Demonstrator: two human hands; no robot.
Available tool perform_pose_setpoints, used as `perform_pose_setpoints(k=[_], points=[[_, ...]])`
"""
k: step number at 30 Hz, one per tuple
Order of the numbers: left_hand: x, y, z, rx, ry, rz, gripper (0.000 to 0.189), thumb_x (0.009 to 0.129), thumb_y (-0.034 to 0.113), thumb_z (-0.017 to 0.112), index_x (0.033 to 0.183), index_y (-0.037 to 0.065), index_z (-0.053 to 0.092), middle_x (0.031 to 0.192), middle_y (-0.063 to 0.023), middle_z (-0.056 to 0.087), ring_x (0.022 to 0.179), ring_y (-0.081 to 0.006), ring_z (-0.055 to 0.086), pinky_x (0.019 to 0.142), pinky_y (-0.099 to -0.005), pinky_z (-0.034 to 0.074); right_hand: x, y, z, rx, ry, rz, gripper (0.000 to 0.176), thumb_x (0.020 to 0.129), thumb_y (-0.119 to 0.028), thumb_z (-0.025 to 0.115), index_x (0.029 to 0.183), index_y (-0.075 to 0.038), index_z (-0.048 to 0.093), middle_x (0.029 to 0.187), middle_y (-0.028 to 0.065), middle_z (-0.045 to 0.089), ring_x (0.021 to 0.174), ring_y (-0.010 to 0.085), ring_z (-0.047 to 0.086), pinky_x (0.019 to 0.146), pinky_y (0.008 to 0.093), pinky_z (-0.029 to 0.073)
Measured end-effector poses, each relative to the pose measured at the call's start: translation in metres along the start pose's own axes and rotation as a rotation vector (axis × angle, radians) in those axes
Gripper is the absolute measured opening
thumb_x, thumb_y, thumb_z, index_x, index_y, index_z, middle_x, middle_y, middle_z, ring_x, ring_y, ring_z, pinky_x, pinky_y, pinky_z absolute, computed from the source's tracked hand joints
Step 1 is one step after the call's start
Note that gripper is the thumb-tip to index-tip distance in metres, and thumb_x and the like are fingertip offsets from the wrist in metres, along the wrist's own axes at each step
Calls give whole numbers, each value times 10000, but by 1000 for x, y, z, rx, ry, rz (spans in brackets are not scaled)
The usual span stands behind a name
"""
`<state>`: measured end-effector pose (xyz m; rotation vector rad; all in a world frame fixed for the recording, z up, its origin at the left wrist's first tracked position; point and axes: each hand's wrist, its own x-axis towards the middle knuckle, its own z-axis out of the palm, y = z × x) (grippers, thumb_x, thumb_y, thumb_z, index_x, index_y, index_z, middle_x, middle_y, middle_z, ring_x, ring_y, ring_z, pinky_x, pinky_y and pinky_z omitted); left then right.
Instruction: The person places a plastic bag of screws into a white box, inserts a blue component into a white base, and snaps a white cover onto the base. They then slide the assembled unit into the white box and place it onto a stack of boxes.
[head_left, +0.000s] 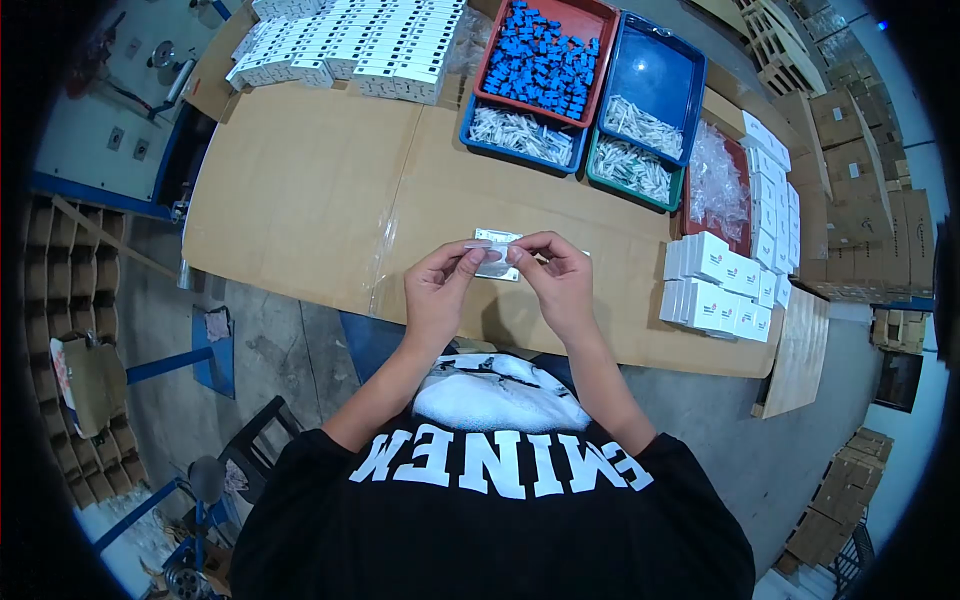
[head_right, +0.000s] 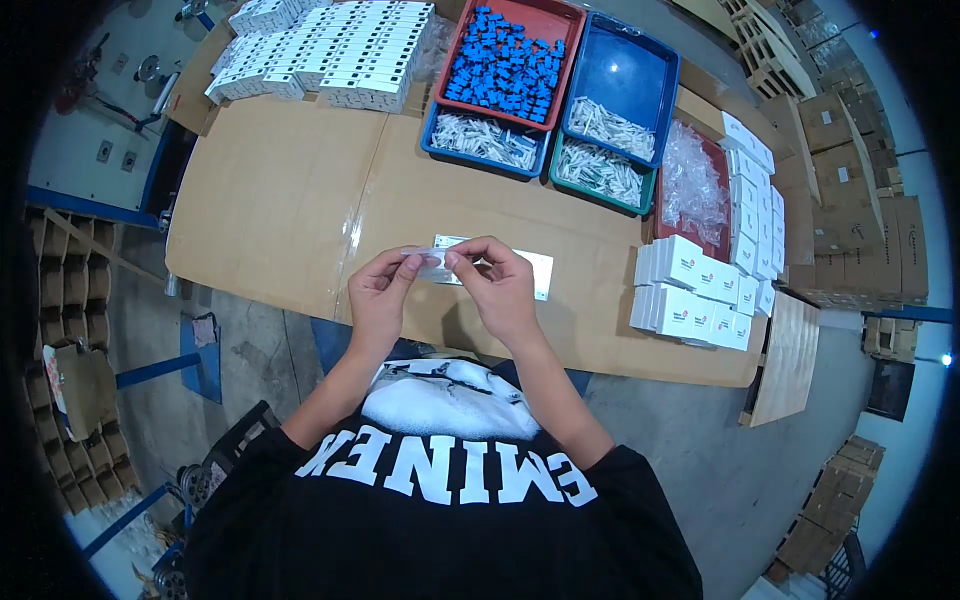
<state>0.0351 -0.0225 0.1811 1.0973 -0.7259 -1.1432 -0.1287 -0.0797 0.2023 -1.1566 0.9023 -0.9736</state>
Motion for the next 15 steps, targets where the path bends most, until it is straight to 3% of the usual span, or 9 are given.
perform_pose_setpoints(k=[4, 15], points=[[1, -3, 1, -7, -17, -6, 223, 1025, 120, 680, 1165, -48, 723, 1048, -106, 770, 995, -155, 726, 899, -287, 568, 0, 8, 1, 9, 32, -95, 102, 971, -39, 724, 1053, 14, 699, 992, 42, 702, 915, 86, 645, 811, 242, 539], [1, 9, 7, -15, -34, -46, 199, 1028, 107, 674, 1154, -39, 720, 1063, -109, 769, 1013, -150, 719, 922, -282, 553, 1, 10, 5, 8, 35, -44, 71, 975, -37, 713, 1030, 0, 687, 972, 7, 671, 881, 66, 607, 788, 229, 506]])
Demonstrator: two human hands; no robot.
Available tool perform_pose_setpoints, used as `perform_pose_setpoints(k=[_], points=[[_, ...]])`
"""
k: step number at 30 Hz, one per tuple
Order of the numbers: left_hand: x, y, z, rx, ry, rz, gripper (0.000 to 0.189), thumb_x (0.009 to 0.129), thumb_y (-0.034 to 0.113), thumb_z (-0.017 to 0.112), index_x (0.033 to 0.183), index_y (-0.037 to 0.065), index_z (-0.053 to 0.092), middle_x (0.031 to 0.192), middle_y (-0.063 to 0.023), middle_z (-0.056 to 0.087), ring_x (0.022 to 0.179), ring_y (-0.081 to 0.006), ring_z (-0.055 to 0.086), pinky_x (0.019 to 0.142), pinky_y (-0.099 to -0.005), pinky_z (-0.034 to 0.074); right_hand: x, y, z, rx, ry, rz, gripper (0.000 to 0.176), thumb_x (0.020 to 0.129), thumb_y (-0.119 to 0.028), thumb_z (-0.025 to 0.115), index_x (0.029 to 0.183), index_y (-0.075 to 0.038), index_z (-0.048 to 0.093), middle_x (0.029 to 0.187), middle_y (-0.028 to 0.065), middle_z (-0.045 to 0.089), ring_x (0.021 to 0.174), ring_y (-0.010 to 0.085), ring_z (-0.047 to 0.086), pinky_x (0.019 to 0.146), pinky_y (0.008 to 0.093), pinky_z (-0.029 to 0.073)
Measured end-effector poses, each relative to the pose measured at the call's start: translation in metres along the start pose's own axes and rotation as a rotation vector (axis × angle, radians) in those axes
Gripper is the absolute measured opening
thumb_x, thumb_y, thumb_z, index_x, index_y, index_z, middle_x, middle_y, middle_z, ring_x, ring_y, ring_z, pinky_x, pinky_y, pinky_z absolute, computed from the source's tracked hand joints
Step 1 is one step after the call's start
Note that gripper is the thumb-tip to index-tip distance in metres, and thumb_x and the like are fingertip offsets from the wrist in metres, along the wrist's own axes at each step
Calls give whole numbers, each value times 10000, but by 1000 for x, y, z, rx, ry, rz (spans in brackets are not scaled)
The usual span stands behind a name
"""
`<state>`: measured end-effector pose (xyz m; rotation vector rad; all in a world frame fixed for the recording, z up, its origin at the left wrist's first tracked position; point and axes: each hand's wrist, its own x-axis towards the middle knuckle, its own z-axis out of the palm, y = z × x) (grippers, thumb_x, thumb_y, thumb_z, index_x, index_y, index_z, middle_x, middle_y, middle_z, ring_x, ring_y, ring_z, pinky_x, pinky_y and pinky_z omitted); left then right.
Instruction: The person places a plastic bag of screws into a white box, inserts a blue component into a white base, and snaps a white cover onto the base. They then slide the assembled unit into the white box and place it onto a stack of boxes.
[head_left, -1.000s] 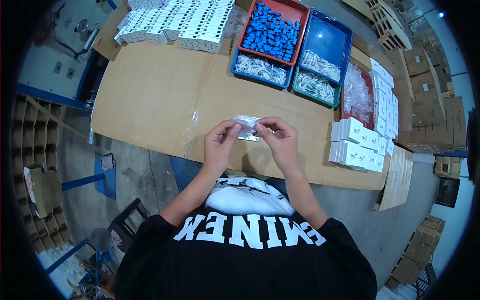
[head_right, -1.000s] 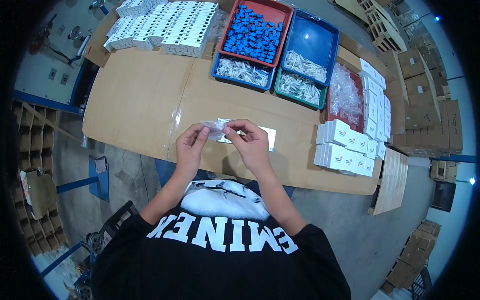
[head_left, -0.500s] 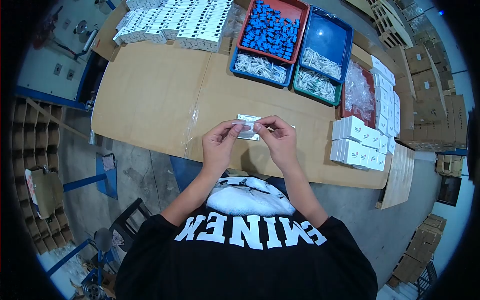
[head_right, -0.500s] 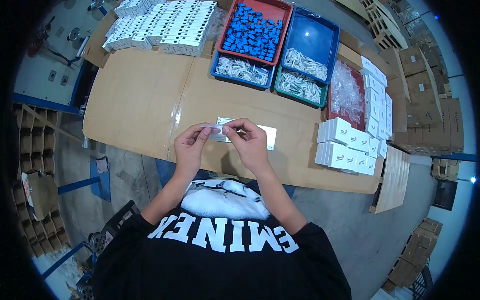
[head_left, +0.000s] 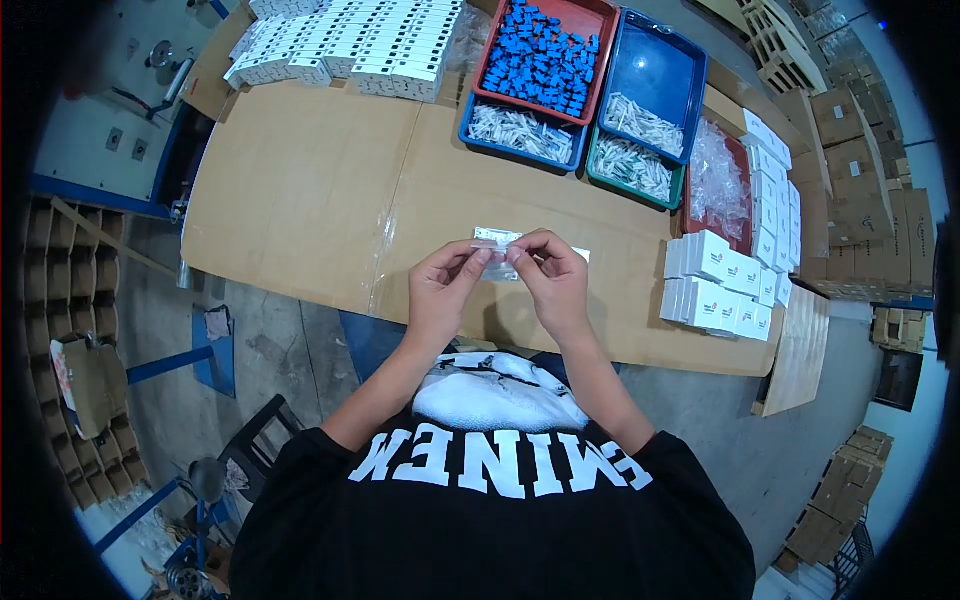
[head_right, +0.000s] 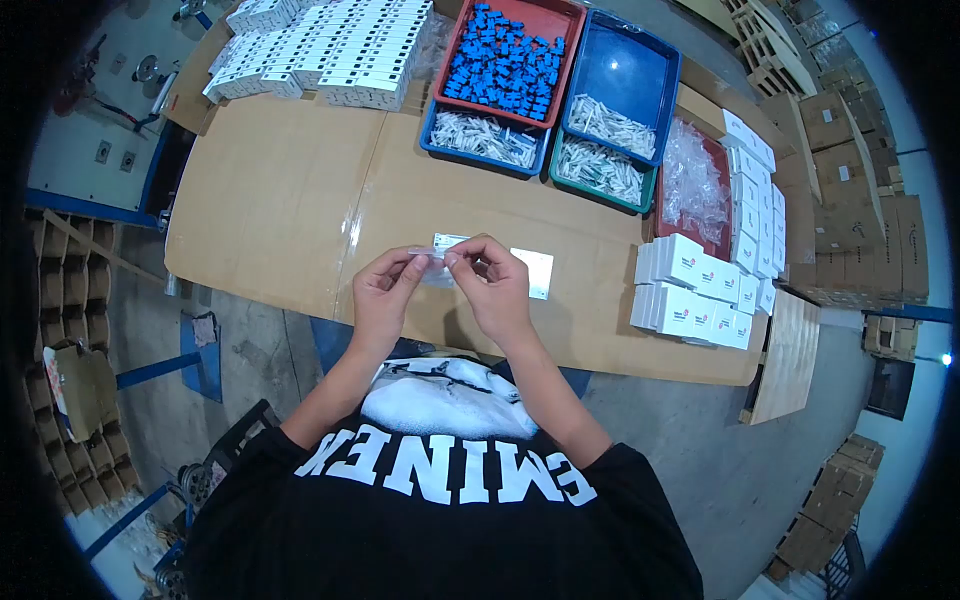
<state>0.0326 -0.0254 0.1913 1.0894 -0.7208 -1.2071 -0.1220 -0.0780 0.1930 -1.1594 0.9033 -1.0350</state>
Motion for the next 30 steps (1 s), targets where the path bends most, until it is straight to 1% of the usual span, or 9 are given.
perform_pose_setpoints(k=[2, 5, 13, 17, 19, 22, 25, 28, 30], points=[[-1, 2, 1, 5, 4, 7, 195, 1029, 105, 672, 1152, -39, 719, 1064, -109, 768, 1018, -151, 719, 925, -283, 552, -1, 1, 0, 7, 13, -34, 67, 976, -38, 712, 1027, -2, 687, 962, 3, 668, 868, 62, 601, 775, 222, 498], [1, -6, -4, -15, 26, -4, 202, 1024, 109, 680, 1162, -34, 718, 1077, -112, 768, 1021, -150, 716, 923, -288, 553, -1, 1, -1, 48, 34, 24, 60, 978, -42, 712, 1018, -4, 687, 946, 0, 665, 843, 54, 588, 752, 224, 486], [-3, 1, 1, 39, 144, 54, 159, 1009, 94, 696, 1111, -13, 753, 1015, -69, 771, 871, -100, 705, 799, -253, 571, -2, 5, 3, 8, 1, 1, 57, 974, -40, 718, 1008, -4, 690, 934, -3, 664, 822, 46, 578, 722, 212, 464], [2, -8, -9, 17, 103, 29, 150, 997, 69, 704, 1110, -21, 743, 1024, -77, 770, 887, -102, 704, 812, -253, 566, -1, 5, 2, 24, 7, 9, 63, 971, -38, 719, 1015, -2, 692, 936, -1, 667, 822, 46, 579, 723, 214, 467], [3, -9, -11, 18, 28, 7, 148, 984, 45, 712, 1111, -28, 731, 1040, -88, 768, 912, -106, 702, 831, -254, 561, -1, 4, 1, 33, -7, 18, 63, 970, -32, 717, 1019, 1, 693, 936, 0, 667, 822, 46, 579, 724, 214, 468], [4, -15, -12, 4, 20, -34, 153, 974, 32, 720, 1113, -32, 721, 1041, -87, 762, 938, -111, 698, 848, -257, 555, -1, 5, 1, 22, -12, 5, 64, 969, -28, 715, 1021, 3, 692, 940, 2, 668, 833, 49, 588, 736, 218, 476], [3, -14, -11, -18, 0, 25, 155, 974, 39, 723, 1114, -28, 722, 1028, -75, 755, 938, -108, 695, 840, -257, 553, -2, 3, 2, 55, -1, 31, 67, 968, -29, 716, 1020, 4, 689, 948, 6, 673, 850, 56, 603, 753, 222, 487], [3, -11, -9, 19, 26, -11, 162, 975, 34, 718, 1118, -42, 709, 1058, -89, 740, 942, -121, 695, 869, -260, 566, -3, 5, 1, 24, -17, 30, 78, 965, -34, 722, 1023, 4, 686, 955, 8, 680, 864, 61, 617, 771, 227, 498], [3, -5, -7, 24, 2, -7, 168, 974, 39, 723, 1123, -39, 712, 1060, -84, 741, 926, -110, 687, 840, -246, 554, -1, 5, 0, 17, -41, 30, 84, 965, -36, 725, 1029, 2, 687, 953, 6, 679, 865, 59, 616, 773, 225, 497]])
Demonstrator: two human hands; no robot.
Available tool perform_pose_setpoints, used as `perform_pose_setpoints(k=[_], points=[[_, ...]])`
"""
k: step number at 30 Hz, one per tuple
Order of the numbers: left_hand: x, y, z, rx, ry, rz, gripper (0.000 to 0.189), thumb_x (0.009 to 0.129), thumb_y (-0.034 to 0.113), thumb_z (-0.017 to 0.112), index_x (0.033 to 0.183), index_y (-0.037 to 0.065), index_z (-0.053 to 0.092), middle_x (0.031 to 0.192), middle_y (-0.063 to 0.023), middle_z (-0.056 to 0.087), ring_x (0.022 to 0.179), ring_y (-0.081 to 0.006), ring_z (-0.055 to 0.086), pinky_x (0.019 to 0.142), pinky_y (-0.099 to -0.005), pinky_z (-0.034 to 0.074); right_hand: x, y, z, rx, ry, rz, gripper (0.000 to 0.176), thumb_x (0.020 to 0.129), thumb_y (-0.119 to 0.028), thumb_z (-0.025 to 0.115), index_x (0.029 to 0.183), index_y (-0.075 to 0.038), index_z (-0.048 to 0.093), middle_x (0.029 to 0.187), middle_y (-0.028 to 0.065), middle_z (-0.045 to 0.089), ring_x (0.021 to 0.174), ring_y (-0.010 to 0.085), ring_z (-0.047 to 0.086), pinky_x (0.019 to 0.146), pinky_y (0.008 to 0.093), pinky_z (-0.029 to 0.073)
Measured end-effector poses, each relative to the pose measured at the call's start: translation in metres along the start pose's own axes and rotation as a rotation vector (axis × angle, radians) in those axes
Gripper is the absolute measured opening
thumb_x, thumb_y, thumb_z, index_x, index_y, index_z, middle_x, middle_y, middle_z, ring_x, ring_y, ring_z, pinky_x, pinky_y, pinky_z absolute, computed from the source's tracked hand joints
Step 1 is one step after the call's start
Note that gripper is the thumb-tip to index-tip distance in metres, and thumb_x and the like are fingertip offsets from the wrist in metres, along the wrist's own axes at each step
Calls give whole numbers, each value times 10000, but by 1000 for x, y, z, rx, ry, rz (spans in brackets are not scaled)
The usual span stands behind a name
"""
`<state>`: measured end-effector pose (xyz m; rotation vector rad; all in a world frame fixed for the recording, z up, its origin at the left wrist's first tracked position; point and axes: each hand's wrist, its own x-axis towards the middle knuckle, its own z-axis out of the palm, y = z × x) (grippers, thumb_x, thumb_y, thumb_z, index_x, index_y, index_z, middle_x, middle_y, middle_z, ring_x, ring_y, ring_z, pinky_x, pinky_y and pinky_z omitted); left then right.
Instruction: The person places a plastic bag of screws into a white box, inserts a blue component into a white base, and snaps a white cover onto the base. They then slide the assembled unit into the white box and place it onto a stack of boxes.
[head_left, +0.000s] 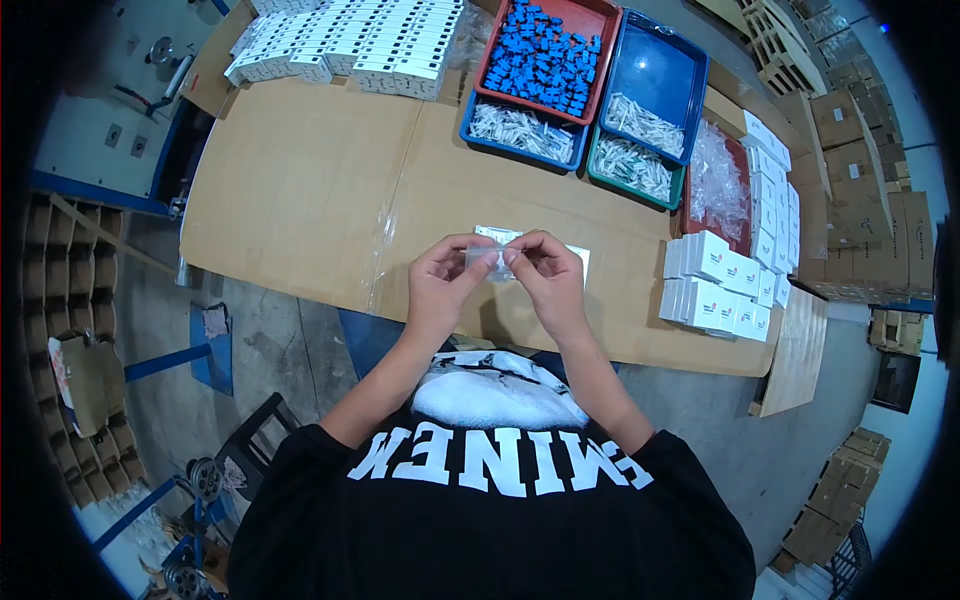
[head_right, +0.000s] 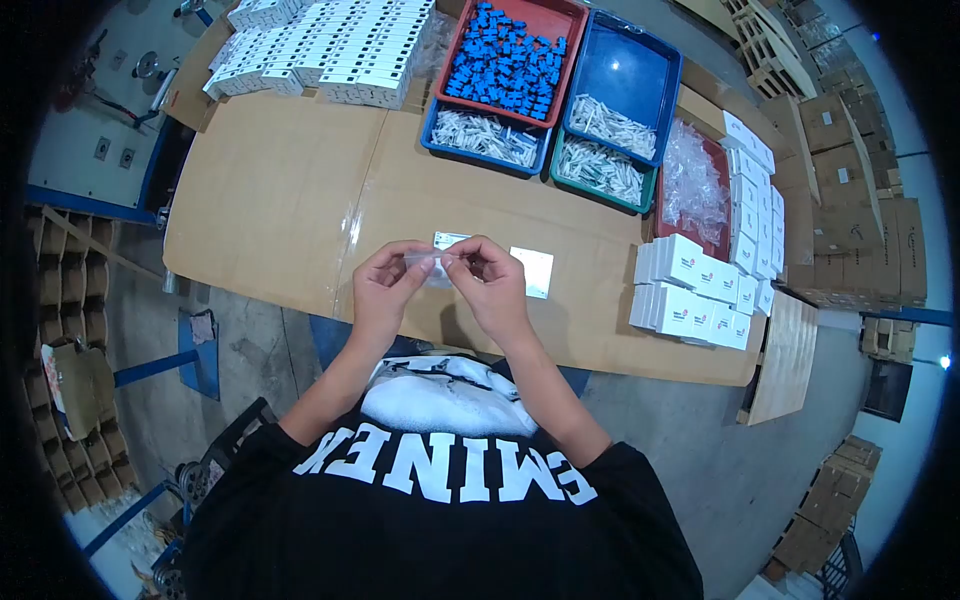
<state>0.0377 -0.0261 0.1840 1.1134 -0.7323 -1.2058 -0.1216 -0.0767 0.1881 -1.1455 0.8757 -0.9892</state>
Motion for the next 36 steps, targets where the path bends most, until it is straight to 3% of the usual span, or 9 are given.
perform_pose_setpoints(k=[8, 11, 14, 16, 19, 23, 28, 32, 36], points=[[2, -11, -11, 72, -89, -1, 182, 989, 63, 713, 1152, -20, 718, 1084, -71, 744, 948, -81, 656, 806, -223, 516, -2, -1, -2, -24, -45, 75, 105, 968, -51, 732, 1053, -3, 691, 937, 0, 682, 836, 55, 618, 757, 224, 506], [4, -11, -8, 91, -75, 26, 249, 1051, 213, 658, 1177, 7, 722, 1113, -66, 740, 960, -106, 679, 842, -255, 527, 2, -7, -5, -9, -46, 96, 104, 980, -40, 712, 1072, 5, 692, 932, 12, 692, 824, 60, 622, 739, 229, 514], [8, -9, -9, -305, 24, -179, 330, 1095, 296, 568, 1216, 23, 709, 1165, -54, 719, 973, -114, 667, 875, -284, 515, 4, -15, -8, 41, -93, 144, 102, 996, -25, 683, 1088, 18, 694, 957, 33, 700, 848, 85, 652, 766, 239, 539], [9, -25, -33, -314, -172, -652, 374, 1097, 335, 547, 1280, 40, 686, 1190, -44, 701, 968, -118, 649, 884, -309, 510, 6, -12, -15, 8, -161, 78, 109, 995, 8, 653, 1092, 29, 697, 1035, 65, 699, 943, 120, 675, 812, 255, 565], [-1, -21, -31, -374, -170, -560, 355, 1077, 303, 592, 1306, 46, 682, 1137, -36, 708, 912, -104, 635, 847, -305, 513, 8, -10, -31, -133, -258, -38, 113, 982, 42, 625, 1070, 36, 695, 1141, 95, 681, 1046, 154, 674, 884, 280, 573], [1, -39, -37, -323, -146, -468, 366, 1051, 254, 631, 1323, 10, 653, 1133, -66, 700, 957, -151, 651, 867, -342, 538, 6, -3, -42, -122, -259, 17, 121, 964, 78, 599, 1037, 42, 688, 1180, 108, 656, 1095, 170, 654, 946, 308, 554], [-5, -43, -26, -184, -189, -623, 341, 1040, 251, 667, 1286, 17, 691, 1114, -58, 715, 983, -144, 697, 801, -286, 589, 0, 12, -41, -117, -202, 12, 89, 968, 79, 588, 995, 48, 667, 1172, 112, 634, 1113, 192, 645, 1019, 339, 519], [-8, -50, -28, -287, -235, -633, 340, 1034, 258, 678, 1270, 14, 704, 1119, -68, 725, 945, -144, 702, 781, -276, 595, 0, 16, -45, -73, -196, -13, 80, 979, 58, 591, 1001, 34, 664, 1210, 110, 632, 1111, 192, 647, 981, 340, 543], [-6, -50, -23, -149, -64, -536, 303, 1019, 224, 697, 1221, 0, 723, 1136, -100, 735, 996, -174, 709, 829, -316, 608, -1, 19, -51, -123, -170, 76, 60, 987, 12, 622, 1013, 9, 676, 1264, 101, 640, 1104, 168, 652, 903, 327, 574]])
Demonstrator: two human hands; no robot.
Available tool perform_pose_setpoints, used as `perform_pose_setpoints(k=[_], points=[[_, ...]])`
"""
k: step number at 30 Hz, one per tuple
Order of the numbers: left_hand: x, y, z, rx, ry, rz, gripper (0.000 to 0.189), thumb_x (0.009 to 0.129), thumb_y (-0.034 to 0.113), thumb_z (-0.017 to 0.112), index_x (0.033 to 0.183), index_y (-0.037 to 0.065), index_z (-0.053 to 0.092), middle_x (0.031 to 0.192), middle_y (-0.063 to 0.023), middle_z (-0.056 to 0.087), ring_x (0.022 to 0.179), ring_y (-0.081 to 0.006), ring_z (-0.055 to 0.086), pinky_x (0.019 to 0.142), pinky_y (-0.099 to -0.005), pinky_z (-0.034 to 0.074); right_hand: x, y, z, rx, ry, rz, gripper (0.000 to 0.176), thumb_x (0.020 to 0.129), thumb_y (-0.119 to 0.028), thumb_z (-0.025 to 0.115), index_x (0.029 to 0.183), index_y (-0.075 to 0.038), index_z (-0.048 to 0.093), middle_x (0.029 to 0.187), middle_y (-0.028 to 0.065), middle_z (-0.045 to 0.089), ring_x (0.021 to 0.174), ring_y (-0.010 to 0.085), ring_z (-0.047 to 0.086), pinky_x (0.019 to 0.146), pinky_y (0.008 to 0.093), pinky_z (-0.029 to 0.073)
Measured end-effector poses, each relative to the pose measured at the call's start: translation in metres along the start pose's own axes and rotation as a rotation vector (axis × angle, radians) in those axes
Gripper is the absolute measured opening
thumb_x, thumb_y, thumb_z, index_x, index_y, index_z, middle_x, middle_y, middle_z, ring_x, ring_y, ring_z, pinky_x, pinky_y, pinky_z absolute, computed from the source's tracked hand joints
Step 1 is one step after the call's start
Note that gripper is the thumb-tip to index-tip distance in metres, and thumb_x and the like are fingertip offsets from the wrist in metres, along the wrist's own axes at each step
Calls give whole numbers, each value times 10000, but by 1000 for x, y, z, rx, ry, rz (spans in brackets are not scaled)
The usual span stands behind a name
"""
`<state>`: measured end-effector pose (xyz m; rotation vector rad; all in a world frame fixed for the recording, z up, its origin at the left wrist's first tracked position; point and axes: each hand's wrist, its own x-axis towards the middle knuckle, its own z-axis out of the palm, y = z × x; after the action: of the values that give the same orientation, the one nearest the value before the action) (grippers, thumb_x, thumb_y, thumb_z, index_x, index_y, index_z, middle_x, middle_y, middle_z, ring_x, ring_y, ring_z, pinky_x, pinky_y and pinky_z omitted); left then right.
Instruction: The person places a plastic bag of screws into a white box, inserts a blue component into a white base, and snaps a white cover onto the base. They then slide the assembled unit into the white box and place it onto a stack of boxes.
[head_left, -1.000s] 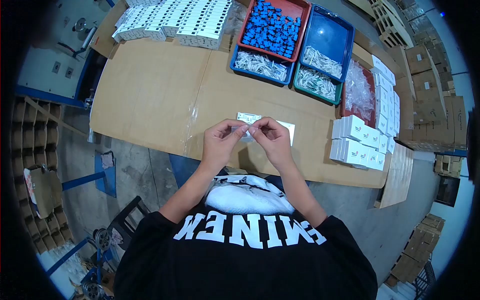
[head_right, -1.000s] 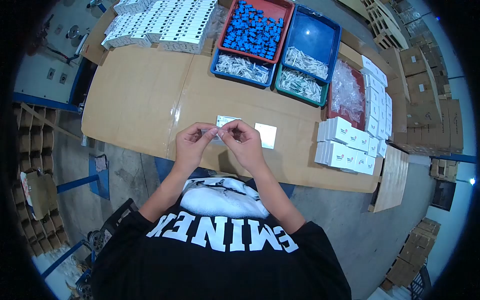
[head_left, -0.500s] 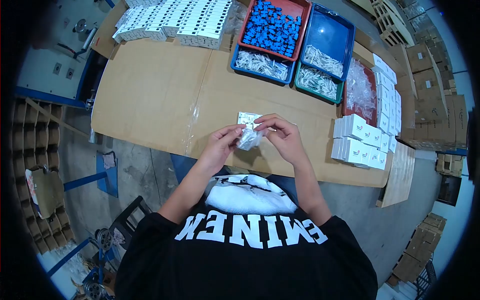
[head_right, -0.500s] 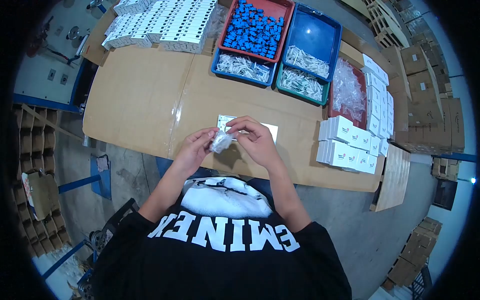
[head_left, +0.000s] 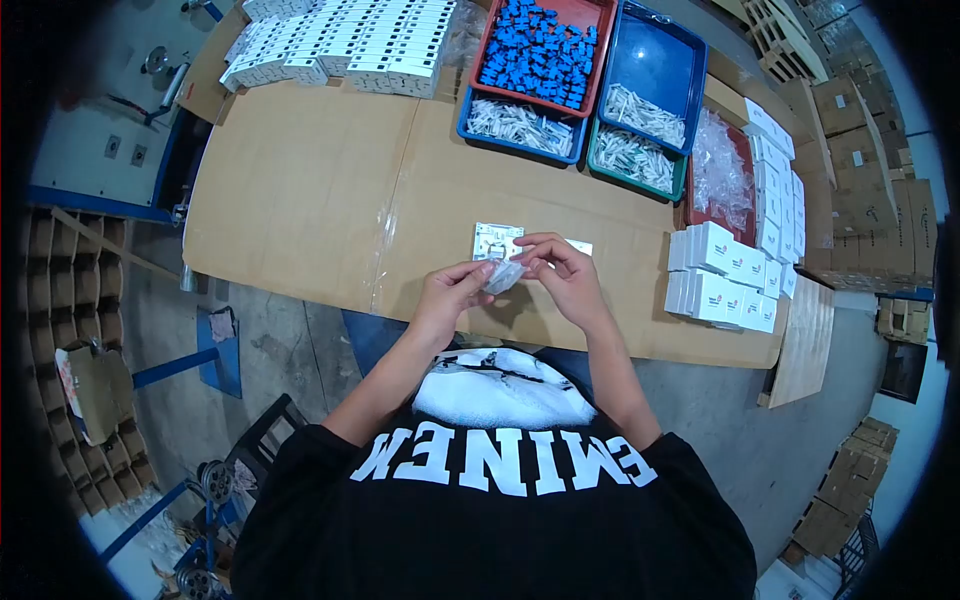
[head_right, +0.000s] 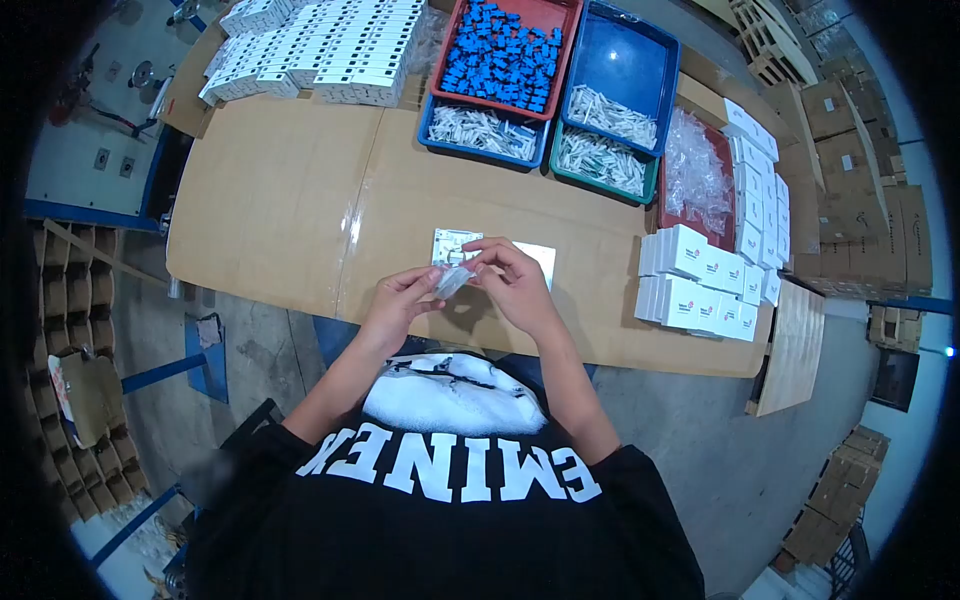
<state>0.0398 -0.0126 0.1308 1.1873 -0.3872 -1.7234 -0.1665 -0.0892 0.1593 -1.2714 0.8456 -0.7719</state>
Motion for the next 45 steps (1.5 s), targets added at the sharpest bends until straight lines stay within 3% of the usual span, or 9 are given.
perform_pose_setpoints(k=[8, 16, 20, 23, 29, 31, 32, 38, 45], points=[[7, -4, -2, 69, 71, 207, 248, 983, 149, 740, 1189, 11, 740, 1090, -87, 744, 956, -147, 709, 810, -305, 609, -1, 5, -6, -140, -54, 202, 189, 931, -36, 734, 1114, -4, 704, 1071, 51, 721, 980, 118, 676, 813, 255, 550], [15, -11, -17, 204, 18, 263, 250, 999, 95, 705, 1221, -18, 701, 1049, -53, 730, 944, -100, 678, 833, -251, 557, -4, 8, 3, -144, -162, 139, 451, 867, 66, 760, 1305, 6, 672, 1320, 56, 612, 1007, 106, 629, 889, 260, 550], [13, -31, -37, 285, -53, 153, 274, 975, 66, 719, 1240, -5, 702, 1058, -50, 718, 943, -91, 663, 828, -249, 551, -15, 32, 8, -193, -174, 276, 367, 876, 38, 746, 1239, 16, 695, 1262, 73, 633, 1021, 164, 651, 845, 303, 561], [-3, -26, -35, 513, -141, 75, 315, 942, 40, 738, 1253, 4, 708, 1084, -55, 711, 936, -95, 660, 819, -246, 545, -24, 52, 10, -478, -207, 155, 273, 891, 20, 723, 1164, 25, 722, 1214, 96, 636, 1021, 204, 673, 864, 320, 555], [5, -17, -33, 1016, -100, 327, 275, 894, 20, 756, 1169, 6, 748, 1099, -81, 705, 892, -160, 689, 795, -278, 555, -22, 58, 13, -435, -25, 29, 181, 911, -12, 701, 1083, 15, 750, 1143, 114, 656, 1000, 245, 685, 837, 329, 552], [23, -13, -33, 1153, -67, 842, 232, 881, 33, 759, 1113, 29, 769, 1073, -93, 708, 885, -229, 691, 758, -318, 564, -14, 57, 8, -585, 3, -26, 192, 922, -21, 695, 1106, -6, 747, 1086, 117, 665, 972, 263, 686, 806, 339, 552], [35, -19, -36, 1058, -70, 805, 213, 879, 56, 755, 1091, 51, 770, 1052, -95, 712, 912, -284, 674, 769, -367, 562, -8, 55, 7, -586, 3, -27, 192, 922, -21, 695, 1106, -6, 747, 1086, 117, 665, 972, 263, 686, 806, 339, 552], [56, -1, -18, 1129, 0, 865, 174, 859, 72, 759, 1032, 91, 757, 1011, -59, 711, 939, -267, 658, 825, -392, 517, 16, 56, 0, -658, 108, -258, 252, 925, -32, 699, 1175, -42, 729, 987, 126, 674, 896, 281, 681, 760, 357, 549], [65, -9, -27, 1359, 99, 955, 115, 849, 99, 763, 952, 132, 720, 950, -2, 692, 940, -233, 625, 910, -391, 422, 23, 81, -1, -857, 156, -317, 123, 857, -76, 755, 976, -61, 728, 940, 65, 680, 911, 284, 648, 777, 391, 519]])
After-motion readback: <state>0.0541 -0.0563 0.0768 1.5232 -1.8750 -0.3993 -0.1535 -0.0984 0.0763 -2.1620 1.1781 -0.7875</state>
